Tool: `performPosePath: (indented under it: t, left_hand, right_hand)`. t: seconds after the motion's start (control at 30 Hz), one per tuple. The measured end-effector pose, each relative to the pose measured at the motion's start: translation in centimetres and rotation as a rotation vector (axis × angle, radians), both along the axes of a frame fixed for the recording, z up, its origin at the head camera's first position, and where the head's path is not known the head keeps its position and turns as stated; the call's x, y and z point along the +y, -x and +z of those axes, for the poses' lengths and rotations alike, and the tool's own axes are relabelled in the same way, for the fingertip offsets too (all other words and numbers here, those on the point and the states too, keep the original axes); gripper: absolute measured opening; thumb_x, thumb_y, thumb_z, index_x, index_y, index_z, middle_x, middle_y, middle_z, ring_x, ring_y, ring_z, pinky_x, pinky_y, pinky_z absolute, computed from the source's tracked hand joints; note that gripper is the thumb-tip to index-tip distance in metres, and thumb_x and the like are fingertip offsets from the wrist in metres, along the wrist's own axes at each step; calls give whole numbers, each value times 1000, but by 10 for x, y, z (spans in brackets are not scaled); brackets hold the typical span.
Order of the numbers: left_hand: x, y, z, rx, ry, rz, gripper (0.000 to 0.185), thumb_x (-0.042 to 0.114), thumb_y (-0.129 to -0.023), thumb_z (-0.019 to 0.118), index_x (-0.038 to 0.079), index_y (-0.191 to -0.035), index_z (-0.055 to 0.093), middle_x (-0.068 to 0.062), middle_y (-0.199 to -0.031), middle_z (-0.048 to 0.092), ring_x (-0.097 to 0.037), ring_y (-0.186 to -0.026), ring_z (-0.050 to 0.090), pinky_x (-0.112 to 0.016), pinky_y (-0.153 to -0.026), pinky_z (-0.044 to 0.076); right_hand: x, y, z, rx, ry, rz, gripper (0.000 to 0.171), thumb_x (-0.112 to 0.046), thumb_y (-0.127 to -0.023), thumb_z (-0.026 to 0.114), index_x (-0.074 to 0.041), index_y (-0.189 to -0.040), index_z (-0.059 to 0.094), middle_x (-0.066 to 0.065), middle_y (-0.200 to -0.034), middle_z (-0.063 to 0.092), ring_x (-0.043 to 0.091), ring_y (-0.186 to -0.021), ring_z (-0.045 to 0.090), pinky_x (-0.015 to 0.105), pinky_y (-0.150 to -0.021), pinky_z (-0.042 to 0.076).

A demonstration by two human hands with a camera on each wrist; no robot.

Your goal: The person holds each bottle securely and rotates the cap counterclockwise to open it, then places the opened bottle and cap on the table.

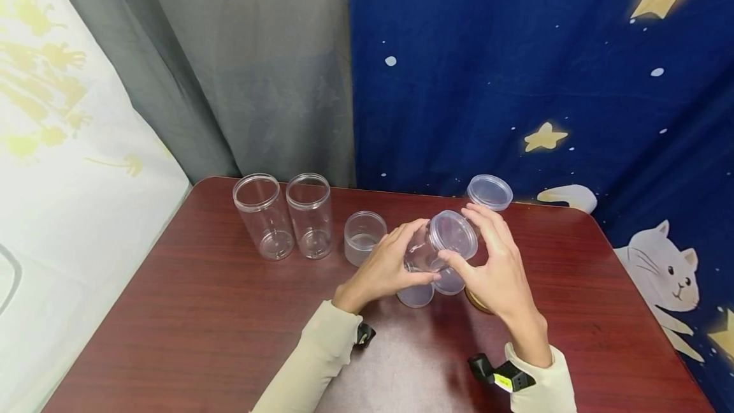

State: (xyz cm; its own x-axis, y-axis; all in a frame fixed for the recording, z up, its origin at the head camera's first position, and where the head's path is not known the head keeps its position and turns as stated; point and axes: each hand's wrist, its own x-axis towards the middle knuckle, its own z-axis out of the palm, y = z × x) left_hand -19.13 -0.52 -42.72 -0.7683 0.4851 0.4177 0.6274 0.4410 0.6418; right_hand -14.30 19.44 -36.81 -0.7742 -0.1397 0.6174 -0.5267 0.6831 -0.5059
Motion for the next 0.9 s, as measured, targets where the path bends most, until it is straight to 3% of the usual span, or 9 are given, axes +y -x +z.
performPosePath:
  t: [0.1,0.2,0.33,0.67,0.9]
  left_hand:
    - [1,0,-1,19,10,2,90,41,-74,85,15,-147,41,-2,-134,58,-17,-119,55,-43,-102,44]
    - [1,0,-1,51,26,7,90,43,-74,85,15,-146,41,-1,-132,58,-17,-117,56,-43,-100,45]
    - [2,-1,-1,81,58,16,90,46,-74,84,15,-147,42,-1,-132,59,-17,-115,56,-41,-97,46]
    - [2,0,-2,86,88,18,90,49,-74,84,16,-146,43,0,-132,58,-17,-114,56,-41,-95,47]
    - [1,0,-2,81,70,12,89,47,-73,85,17,-146,43,1,-131,58,-17,-115,56,-42,-95,47]
  right_hand:
    - [-1,-1,0,-9,-39,-94,71,-24,-72,87,-7,-134,58,10,-135,56,26,-116,55,27,-94,44]
    - [-2,-1,0,-55,-59,-133,69,-29,-75,85,-7,-134,57,10,-133,57,27,-111,57,41,-85,48]
    - [-4,-2,-1,-93,-63,-139,70,-33,-76,84,-8,-136,56,11,-131,58,30,-110,59,52,-87,49]
    - [-8,-4,-4,-112,-69,-170,63,-36,-79,82,-11,-132,60,10,-125,63,28,-109,58,54,-86,50]
    - [-6,-3,-3,-83,-64,-131,63,-33,-77,84,-12,-131,61,8,-125,63,26,-110,57,51,-86,50]
